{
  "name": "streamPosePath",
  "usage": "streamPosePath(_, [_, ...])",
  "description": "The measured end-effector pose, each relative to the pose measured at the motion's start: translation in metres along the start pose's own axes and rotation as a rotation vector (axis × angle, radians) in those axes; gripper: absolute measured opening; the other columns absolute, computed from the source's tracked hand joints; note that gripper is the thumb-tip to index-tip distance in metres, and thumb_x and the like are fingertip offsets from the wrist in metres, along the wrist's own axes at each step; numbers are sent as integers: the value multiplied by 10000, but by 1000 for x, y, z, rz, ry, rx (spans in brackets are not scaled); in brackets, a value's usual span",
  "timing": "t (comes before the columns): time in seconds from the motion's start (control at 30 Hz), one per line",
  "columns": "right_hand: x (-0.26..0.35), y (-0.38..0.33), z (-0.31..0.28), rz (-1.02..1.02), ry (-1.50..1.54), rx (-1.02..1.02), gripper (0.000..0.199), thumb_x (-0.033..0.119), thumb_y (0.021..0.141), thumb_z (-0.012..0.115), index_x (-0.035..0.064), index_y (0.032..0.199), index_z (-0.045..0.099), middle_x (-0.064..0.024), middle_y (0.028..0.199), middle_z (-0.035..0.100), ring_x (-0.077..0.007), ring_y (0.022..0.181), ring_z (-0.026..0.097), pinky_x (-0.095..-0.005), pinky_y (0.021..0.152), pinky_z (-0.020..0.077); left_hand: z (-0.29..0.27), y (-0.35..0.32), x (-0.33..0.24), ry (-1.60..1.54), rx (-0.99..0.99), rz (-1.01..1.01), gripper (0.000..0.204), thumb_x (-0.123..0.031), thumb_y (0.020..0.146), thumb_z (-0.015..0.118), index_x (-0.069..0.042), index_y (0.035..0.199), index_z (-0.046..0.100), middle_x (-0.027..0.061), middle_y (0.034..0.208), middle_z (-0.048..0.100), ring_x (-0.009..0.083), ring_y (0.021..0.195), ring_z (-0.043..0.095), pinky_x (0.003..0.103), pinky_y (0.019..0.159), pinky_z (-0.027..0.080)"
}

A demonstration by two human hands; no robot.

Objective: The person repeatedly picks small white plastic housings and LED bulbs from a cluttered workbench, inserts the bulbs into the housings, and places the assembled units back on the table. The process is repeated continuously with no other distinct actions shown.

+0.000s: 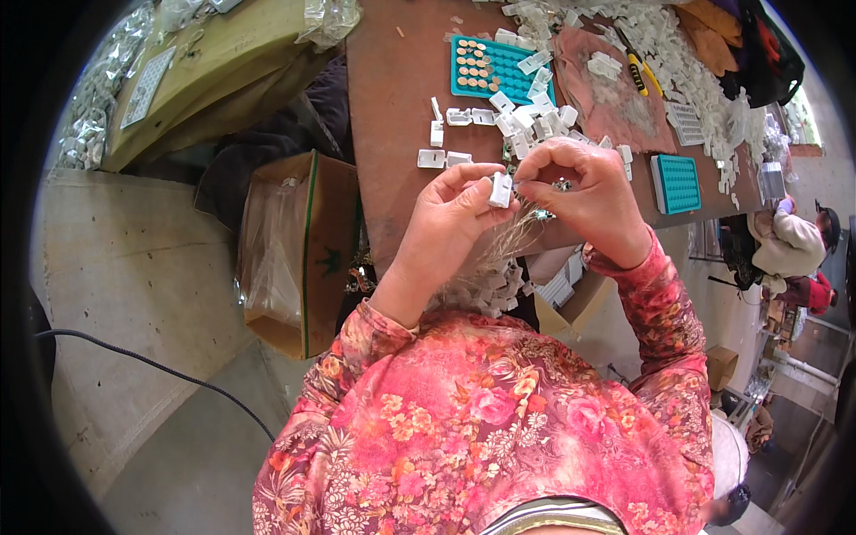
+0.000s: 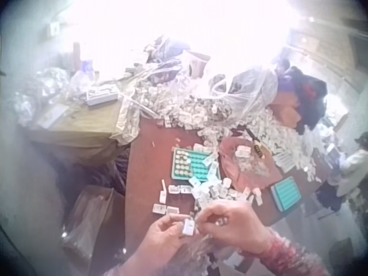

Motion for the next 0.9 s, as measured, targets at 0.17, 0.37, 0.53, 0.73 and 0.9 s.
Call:
streamPosePath(0.17, [15, 5, -5, -84, -175, 69, 107, -19, 754, 680, 8, 856, 658, -83, 773, 675, -144, 673, 671, -262, 617, 527, 2, -1, 0, 42, -15, -18, 244, -113, 970, 572, 12, 1178, 591, 96, 1047, 667, 187, 962, 659, 374, 884, 544])
streamPosePath(0.37, [25, 9, -4, -189, -283, 95, 98, 13, 735, 691, 33, 795, 616, -93, 703, 622, -230, 634, 645, -307, 570, 505, 5, 0, -2, 81, -52, -42, 232, -99, 955, 593, 19, 1154, 612, 93, 1048, 663, 175, 925, 659, 346, 862, 550])
streamPosePath(0.53, [28, 10, 0, -281, -417, 118, 115, 32, 706, 700, 62, 784, 622, -87, 693, 612, -271, 641, 630, -330, 567, 502, 4, -1, 0, 98, -80, -41, 218, -82, 941, 609, 33, 1125, 632, 75, 1042, 647, 142, 883, 648, 302, 832, 558])
streamPosePath(0.73, [23, 9, 5, -156, -312, 130, 93, 21, 728, 695, 58, 792, 639, -93, 752, 647, -234, 693, 658, -307, 597, 515, -3, 0, 1, 237, -72, -69, 249, -115, 959, 593, 26, 1164, 602, 114, 1077, 663, 222, 937, 668, 374, 878, 545])
streamPosePath(0.9, [7, 2, 0, 114, 127, 41, 82, -6, 787, 690, 24, 862, 681, -52, 807, 693, -110, 752, 659, -250, 681, 524, 0, 0, -1, 128, -31, -57, 271, -145, 969, 583, 21, 1183, 594, 107, 1060, 660, 224, 937, 660, 379, 876, 540])
Point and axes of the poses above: each hand's wrist, its own y-axis towards the middle knuckle, its own z-axis out of the palm, x = y × z, the point moved 4 cm from there along y, towards the middle knuckle
